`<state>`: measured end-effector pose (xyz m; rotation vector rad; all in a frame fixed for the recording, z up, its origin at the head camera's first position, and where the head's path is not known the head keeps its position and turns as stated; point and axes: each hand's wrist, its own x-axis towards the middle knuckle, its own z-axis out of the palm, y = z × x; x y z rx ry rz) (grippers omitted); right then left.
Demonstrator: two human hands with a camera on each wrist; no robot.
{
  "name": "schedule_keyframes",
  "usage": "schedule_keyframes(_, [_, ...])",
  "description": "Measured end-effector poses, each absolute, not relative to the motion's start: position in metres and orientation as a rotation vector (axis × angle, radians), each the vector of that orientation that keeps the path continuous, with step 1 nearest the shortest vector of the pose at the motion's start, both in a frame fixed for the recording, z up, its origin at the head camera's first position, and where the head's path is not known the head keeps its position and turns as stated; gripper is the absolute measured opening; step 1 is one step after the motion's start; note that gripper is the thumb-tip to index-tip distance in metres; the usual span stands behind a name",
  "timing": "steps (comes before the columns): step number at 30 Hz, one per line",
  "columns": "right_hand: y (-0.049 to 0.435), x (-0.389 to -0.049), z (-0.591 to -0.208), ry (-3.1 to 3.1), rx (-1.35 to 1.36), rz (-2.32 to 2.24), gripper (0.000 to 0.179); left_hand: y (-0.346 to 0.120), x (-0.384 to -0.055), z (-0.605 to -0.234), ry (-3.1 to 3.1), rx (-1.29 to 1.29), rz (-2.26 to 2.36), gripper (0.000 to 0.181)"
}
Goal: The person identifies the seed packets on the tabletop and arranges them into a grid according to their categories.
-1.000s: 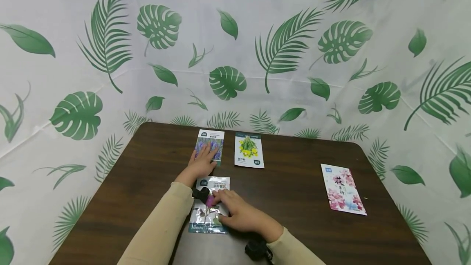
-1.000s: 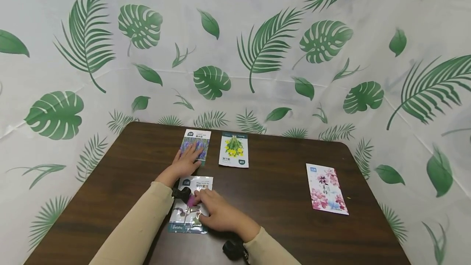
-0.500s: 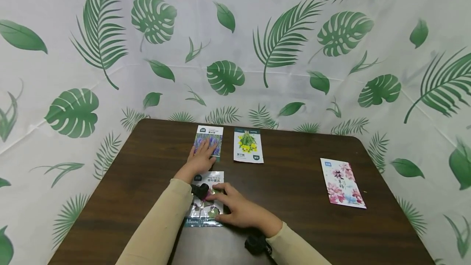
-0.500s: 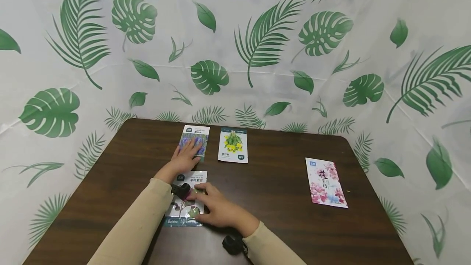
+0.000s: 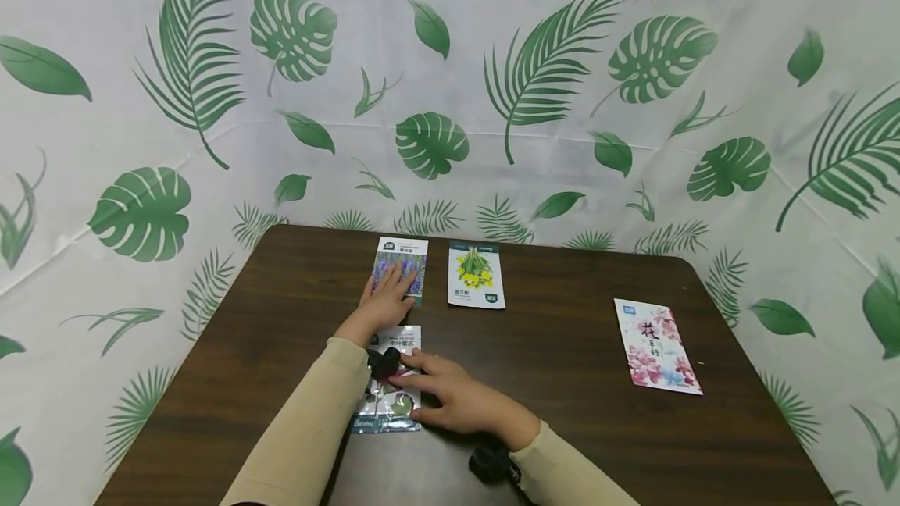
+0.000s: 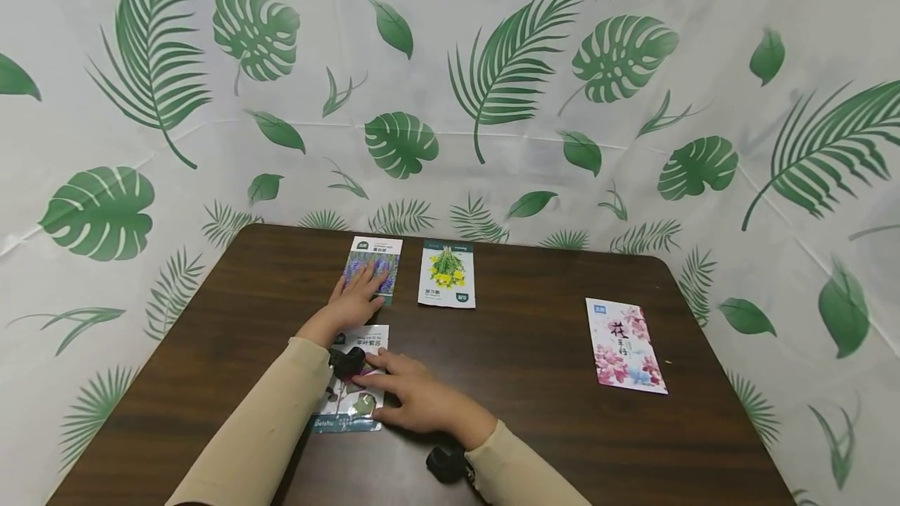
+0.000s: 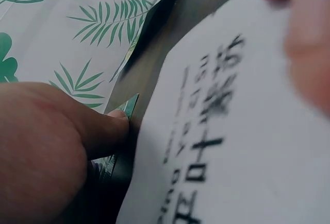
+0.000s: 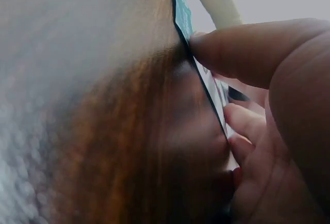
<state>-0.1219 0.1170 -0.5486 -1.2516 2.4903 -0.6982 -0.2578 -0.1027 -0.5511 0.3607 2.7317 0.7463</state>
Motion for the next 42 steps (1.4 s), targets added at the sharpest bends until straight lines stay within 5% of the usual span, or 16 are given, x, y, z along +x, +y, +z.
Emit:
schedule_keyframes(16, [0.123,-0.13,-0.55,2.369,-1.208,-0.922,0.053,-0.102,-0.248,-0.552,2.836,0.372,0.717,0.066])
schedule_keyframes(27, [0.152,-0.156,-0.561,1.972,-0.748,-1.694,0.041,-0.101,-0.249,-0.557,2.881,0.352,0.84,0.062])
schedule_keyframes(42, [0.216,-0.184,-0.569,2.802,-0.724,-1.753,0.041,-0.102,-0.249,-0.56,2.886,0.354,0.859,0.062])
